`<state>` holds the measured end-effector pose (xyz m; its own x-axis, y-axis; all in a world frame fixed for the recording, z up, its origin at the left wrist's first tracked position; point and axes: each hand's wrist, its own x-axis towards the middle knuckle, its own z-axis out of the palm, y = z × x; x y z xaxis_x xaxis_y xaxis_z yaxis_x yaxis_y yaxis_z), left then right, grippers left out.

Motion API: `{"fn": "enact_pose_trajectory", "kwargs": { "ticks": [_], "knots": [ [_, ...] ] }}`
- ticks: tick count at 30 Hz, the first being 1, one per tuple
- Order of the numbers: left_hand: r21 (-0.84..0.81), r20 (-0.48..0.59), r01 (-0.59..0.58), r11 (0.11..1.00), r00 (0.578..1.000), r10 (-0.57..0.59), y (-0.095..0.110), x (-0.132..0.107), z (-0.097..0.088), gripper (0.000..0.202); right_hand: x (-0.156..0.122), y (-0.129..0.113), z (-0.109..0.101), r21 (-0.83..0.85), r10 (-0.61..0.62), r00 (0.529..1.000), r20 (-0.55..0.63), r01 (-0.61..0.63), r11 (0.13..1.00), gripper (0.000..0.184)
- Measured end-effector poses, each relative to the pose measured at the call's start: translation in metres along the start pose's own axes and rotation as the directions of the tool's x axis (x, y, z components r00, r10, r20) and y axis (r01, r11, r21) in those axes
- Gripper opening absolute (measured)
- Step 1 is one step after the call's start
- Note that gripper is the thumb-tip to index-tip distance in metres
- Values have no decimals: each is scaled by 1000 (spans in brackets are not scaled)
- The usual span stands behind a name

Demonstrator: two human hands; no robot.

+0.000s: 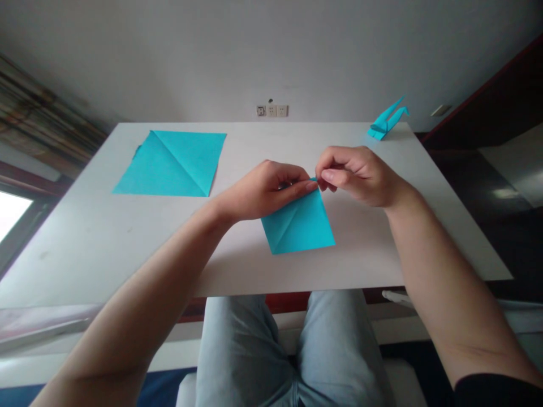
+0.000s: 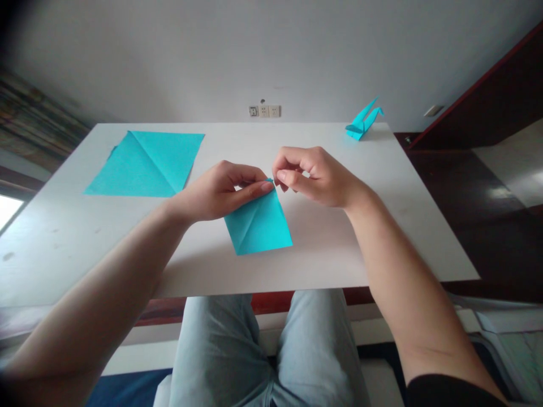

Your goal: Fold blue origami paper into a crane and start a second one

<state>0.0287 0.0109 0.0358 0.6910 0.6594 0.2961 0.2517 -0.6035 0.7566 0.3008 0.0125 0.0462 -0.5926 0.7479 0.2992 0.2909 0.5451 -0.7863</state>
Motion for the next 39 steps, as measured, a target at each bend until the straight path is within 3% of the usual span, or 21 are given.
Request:
{"fn": "enact_pose_trajectory", "kwargs": {
  "ticks": [6, 9, 12, 16, 19, 22, 28, 34, 37, 39],
  "knots": [
    [33, -63, 26, 999, 998, -24, -8, 2, -5, 38, 2, 8, -7, -6, 42, 997, -67, -42, 999, 41],
    [40, -170, 55, 998, 984, -48, -15, 3, -8, 41, 4, 14, -7, -16, 47, 993, -110, -50, 999, 61],
    [24, -262, 54, 998, 964, -45, -19, 5, -6, 42, 5, 18, -2, 36, 79, 990, -114, -75, 997, 65],
    [19, -369, 50, 999, 929, -39, -20, 7, 2, 35, 5, 19, 5, 91, 200, 979, 37, -203, 975, 67],
    [126, -458, 80, 989, 889, -13, -20, 6, 4, 29, 5, 16, 8, 93, 251, 953, 169, -269, 959, 63],
    [215, -493, 138, 967, 870, -15, -23, 4, 1, 25, 6, 18, 7, 108, 261, 946, 190, -284, 953, 64],
    [190, -530, 207, 960, 844, -77, -33, 5, -3, 31, 9, 30, 5, 49, 279, 956, 90, -284, 958, 75],
    [206, -575, 195, 959, 817, -42, -43, 5, -16, 39, 5, 35, -6, -7, 279, 957, 75, -279, 960, 76],
    [100, -624, 219, 971, 774, -110, -47, 2, -27, 53, 4, 35, -12, 28, 252, 968, -16, -252, 967, 76],
    [-57, -578, 205, 977, 791, -200, -48, 1, -29, 64, 4, 33, -13, 72, 233, 970, -74, -228, 971, 77]
  ]
}}
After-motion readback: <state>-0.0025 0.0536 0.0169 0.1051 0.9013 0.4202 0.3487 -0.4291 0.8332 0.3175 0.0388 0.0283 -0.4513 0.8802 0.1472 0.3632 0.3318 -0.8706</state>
